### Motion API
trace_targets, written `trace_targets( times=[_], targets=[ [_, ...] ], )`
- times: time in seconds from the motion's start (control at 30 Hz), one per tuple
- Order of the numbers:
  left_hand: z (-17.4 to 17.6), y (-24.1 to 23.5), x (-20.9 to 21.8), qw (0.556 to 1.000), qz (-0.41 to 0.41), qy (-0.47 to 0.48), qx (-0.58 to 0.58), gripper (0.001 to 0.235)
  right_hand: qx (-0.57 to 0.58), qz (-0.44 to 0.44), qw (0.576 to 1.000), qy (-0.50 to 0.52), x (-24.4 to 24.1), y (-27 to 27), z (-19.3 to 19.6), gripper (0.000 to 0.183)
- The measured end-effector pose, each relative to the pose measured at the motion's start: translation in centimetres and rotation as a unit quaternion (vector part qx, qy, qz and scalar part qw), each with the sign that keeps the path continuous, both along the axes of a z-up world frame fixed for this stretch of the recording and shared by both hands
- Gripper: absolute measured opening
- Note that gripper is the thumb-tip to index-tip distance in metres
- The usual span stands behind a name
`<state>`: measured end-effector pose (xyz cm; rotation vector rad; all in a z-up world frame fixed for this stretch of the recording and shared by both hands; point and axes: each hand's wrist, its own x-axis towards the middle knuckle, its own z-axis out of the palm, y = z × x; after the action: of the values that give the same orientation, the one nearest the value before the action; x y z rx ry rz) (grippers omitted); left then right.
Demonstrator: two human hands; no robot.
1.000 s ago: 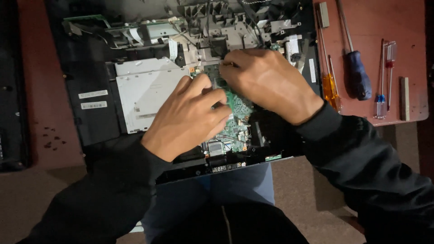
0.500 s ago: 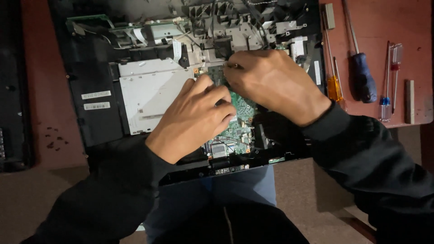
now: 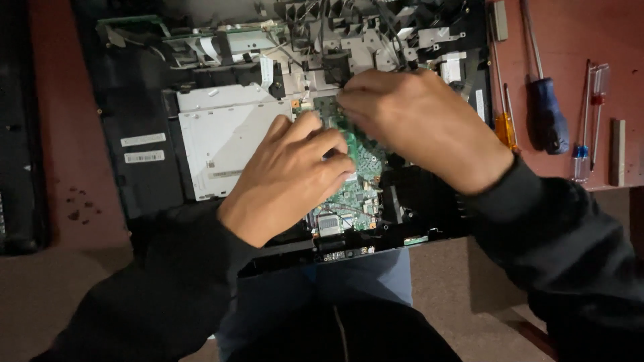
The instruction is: The person works on the internal components of a disassembled laptop, using a screwdriver to remove screws and disconnecting wires from the motherboard. They also handle a small circuit board and a hard drive, placing them on the table.
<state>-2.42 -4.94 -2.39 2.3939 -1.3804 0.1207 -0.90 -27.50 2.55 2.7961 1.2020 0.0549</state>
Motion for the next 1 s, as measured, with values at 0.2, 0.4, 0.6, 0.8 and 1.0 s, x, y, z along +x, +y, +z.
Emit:
trace_targets(
  times=[0.2, 0.4, 0.6, 0.8, 1.0],
  targets=[
    [-0.1, -0.1, 0.5, 0.997, 0.062, 0.024, 0.025, 0.031, 0.19, -0.029, 0.978, 0.083, -0.4, -0.2, 0.0, 0.011],
    [-0.3, -1.0, 1.6, 0.983, 0.167, 0.08, -0.003, 0.02, 0.214, -0.107, 0.959, 0.149, -6.6, 1.4, 0.5, 0.002],
    [0.0, -1.9, 2.5, 0.978, 0.197, 0.033, -0.056, 0.022, 0.227, -0.196, 0.953, 0.033, -10.8, 2.6, -2.8, 0.019],
    [0.6, -1.8, 3.1, 0.974, 0.2, 0.059, -0.089, 0.017, 0.236, -0.214, 0.948, 0.025, -11.5, 2.8, -3.6, 0.013],
    [0.3, -2.0, 3.2, 0.971, 0.209, 0.074, -0.085, 0.018, 0.255, -0.216, 0.942, 0.031, -11.2, 2.8, -3.9, 0.017]
  ],
)
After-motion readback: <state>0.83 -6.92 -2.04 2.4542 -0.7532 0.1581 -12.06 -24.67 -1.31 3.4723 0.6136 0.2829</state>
